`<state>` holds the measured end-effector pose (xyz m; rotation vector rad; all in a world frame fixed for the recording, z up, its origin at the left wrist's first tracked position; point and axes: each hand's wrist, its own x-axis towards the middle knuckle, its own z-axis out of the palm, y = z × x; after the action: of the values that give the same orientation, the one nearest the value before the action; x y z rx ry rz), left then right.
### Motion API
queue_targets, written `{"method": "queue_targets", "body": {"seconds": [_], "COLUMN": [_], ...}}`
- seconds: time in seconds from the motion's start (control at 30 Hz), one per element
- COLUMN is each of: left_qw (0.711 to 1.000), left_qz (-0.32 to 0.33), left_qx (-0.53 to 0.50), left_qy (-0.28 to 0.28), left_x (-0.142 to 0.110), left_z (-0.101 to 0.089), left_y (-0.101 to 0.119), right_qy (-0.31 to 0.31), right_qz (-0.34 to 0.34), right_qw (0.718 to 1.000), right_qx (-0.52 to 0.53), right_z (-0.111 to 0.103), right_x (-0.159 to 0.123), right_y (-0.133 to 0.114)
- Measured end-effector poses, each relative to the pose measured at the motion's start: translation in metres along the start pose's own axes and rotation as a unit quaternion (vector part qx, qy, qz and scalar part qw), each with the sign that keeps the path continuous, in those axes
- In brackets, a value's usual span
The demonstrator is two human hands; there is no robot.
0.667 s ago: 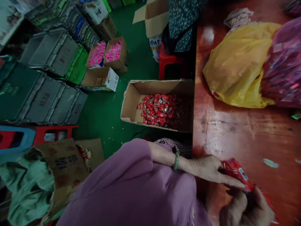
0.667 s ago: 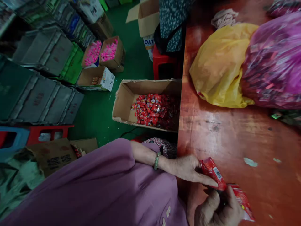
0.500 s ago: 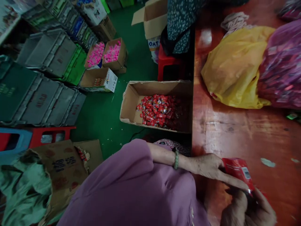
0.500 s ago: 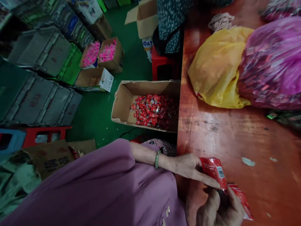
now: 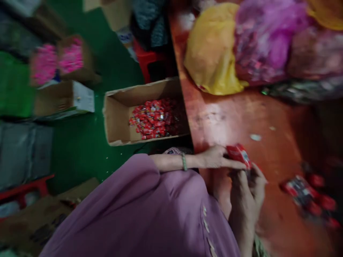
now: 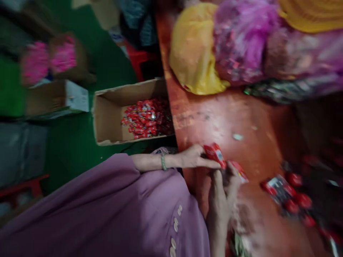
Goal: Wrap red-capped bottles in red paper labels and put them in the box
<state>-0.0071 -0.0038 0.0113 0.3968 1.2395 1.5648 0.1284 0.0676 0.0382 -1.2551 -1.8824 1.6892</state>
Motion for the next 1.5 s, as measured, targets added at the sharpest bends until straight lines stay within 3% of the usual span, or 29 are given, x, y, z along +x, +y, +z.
{"method": "queue_targets", "body": {"seconds": [0.17,0.23,0.37,0.67,0.8,0.9,1.07,1.23,1.5], "left_qw": [0.998,0.999,0.999,0.994,0.996,0.995,0.998,0.996,0.994], "left_qz": [0.007,0.014,0.029,-0.003,0.004,0.002,-0.022,-0.07,-0.05], "left_qx": [-0.055,-0.041,-0.043,-0.106,-0.057,-0.017,-0.056,-0.061,-0.096], "left_qy": [0.013,0.028,0.006,-0.017,-0.076,-0.094,-0.036,-0.017,0.012], "left_x": [0.006,0.011,0.02,0.026,0.029,0.032,0.037,0.045,0.044], "left_z": [0.005,0.008,0.012,0.024,0.024,0.027,0.037,0.04,0.045], "left_y": [0.003,-0.002,-0.011,-0.006,-0.002,-0.003,-0.004,-0.006,-0.013], "right_qy": [-0.006,0.035,0.094,0.069,0.009,-0.031,0.081,-0.009,0.015], "right_qz": [-0.034,-0.048,-0.141,-0.161,-0.077,-0.017,-0.083,-0.017,-0.011], "right_qw": [0.999,0.998,0.984,0.982,0.995,0.989,0.992,0.984,0.967], "right_qx": [0.039,0.017,-0.062,-0.067,0.059,0.146,0.054,0.179,0.255], "right_z": [0.0,0.0,-0.003,-0.012,-0.018,-0.018,-0.016,-0.023,-0.022], "right_x": [-0.001,-0.001,-0.002,0.001,0.006,0.009,0.013,0.015,0.02], "right_y": [0.014,0.015,0.015,0.017,0.015,0.016,0.022,0.029,0.034]}}
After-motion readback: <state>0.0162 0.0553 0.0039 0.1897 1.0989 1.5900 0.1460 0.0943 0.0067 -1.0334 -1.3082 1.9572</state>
